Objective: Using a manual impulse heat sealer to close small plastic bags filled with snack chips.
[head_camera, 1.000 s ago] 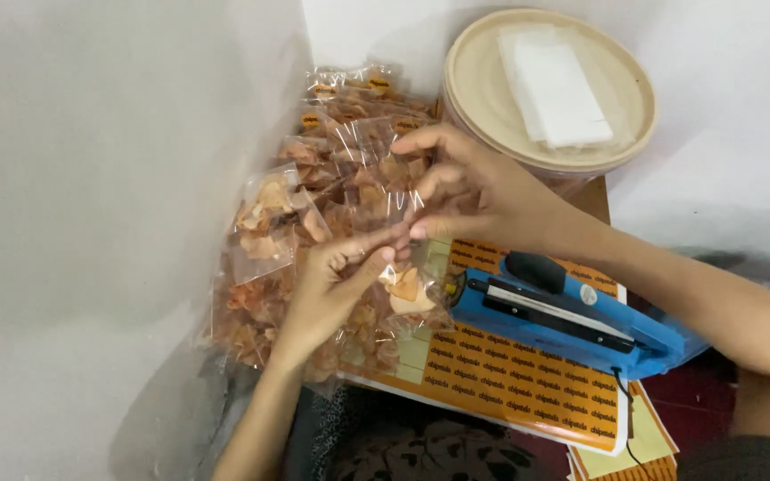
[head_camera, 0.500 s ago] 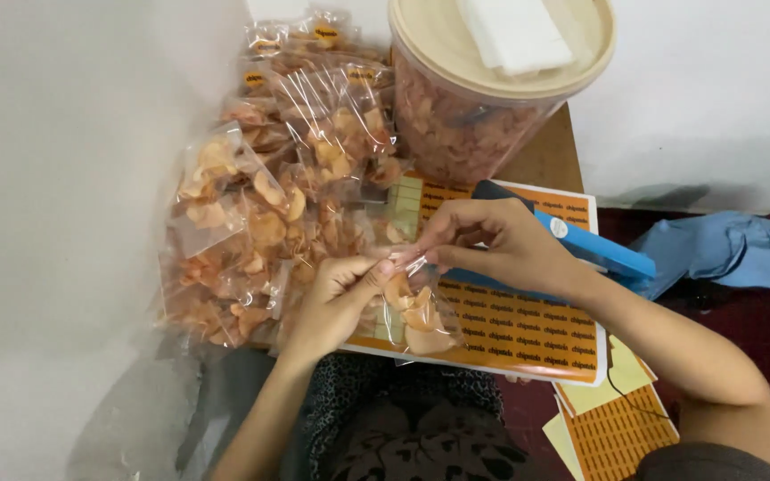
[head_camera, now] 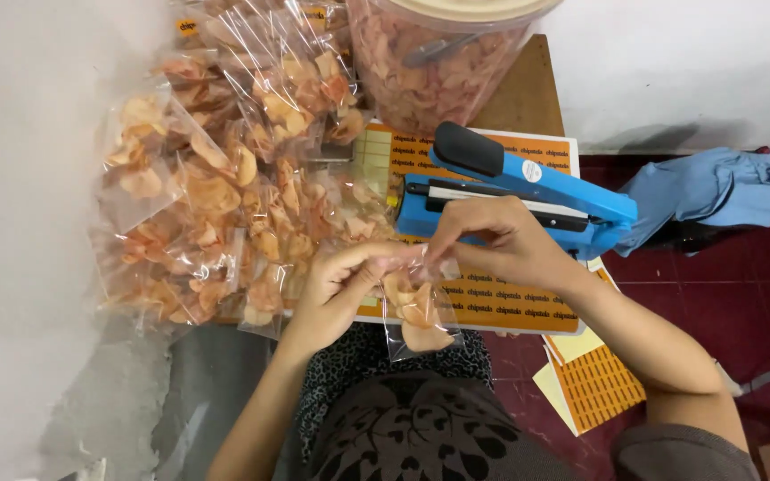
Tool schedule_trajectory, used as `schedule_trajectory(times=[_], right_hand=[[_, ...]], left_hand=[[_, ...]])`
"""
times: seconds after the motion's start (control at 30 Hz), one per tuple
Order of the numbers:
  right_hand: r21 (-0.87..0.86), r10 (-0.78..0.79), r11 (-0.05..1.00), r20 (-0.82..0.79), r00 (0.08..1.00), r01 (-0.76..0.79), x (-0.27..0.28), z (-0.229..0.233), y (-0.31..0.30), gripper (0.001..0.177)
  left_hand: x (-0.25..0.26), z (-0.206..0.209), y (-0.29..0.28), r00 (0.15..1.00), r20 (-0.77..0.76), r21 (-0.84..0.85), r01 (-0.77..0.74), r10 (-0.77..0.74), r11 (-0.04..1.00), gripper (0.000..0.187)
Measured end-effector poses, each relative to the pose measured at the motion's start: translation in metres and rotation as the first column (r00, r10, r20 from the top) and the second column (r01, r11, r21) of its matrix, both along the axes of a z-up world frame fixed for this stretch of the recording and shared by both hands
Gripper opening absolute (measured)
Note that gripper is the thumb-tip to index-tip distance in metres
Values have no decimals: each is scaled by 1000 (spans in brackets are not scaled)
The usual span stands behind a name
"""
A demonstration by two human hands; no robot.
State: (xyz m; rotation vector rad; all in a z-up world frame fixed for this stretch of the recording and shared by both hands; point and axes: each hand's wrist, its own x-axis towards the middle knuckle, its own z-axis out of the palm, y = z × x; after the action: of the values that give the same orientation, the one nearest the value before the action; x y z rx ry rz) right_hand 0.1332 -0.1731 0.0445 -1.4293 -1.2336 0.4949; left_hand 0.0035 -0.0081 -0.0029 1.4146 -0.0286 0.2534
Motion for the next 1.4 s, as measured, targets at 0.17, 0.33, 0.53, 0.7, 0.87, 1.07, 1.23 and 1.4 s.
schedule_trajectory(times=[0.17, 0.33, 0.53, 0.7, 0.87, 1.07, 1.23, 1.4], right_hand=[[18, 1, 1000, 93, 996, -2, -4, -3, -10, 19], [34, -4, 999, 160, 987, -1, -10, -5, -16, 16], [20, -67, 998, 223, 973, 65, -14, -7, -20, 14], [5, -72, 997, 255, 964, 73, -13, -12, -22, 15], [-31, -64, 997, 100, 993, 68, -13, -8, -19, 18], [-112, -101, 989, -67, 993, 93, -13, -11, -18, 25], [-125, -191, 976, -90, 977, 179, -13, -16, -18, 20], [-111, -209, 973, -63, 976, 201, -9, -19, -16, 17]], left_hand=[[-3, -2, -4, 988, 149, 114, 32, -49, 993, 26], [-6, -19, -4, 982, 163, 99, 76, -92, 992, 27], [-5, -36, -12, 977, 204, 1, 66, -65, 998, 30], [-13, -18, -22, 999, 40, -63, -22, 25, 998, 32], [-15, 7, -28, 997, 24, -70, -65, 67, 995, 40], [-13, 5, -32, 994, -18, -58, -105, 104, 993, 47], [-10, 8, -36, 997, -39, -128, -71, 66, 989, 51], [-6, 9, -34, 997, -53, -160, -63, 56, 985, 59]])
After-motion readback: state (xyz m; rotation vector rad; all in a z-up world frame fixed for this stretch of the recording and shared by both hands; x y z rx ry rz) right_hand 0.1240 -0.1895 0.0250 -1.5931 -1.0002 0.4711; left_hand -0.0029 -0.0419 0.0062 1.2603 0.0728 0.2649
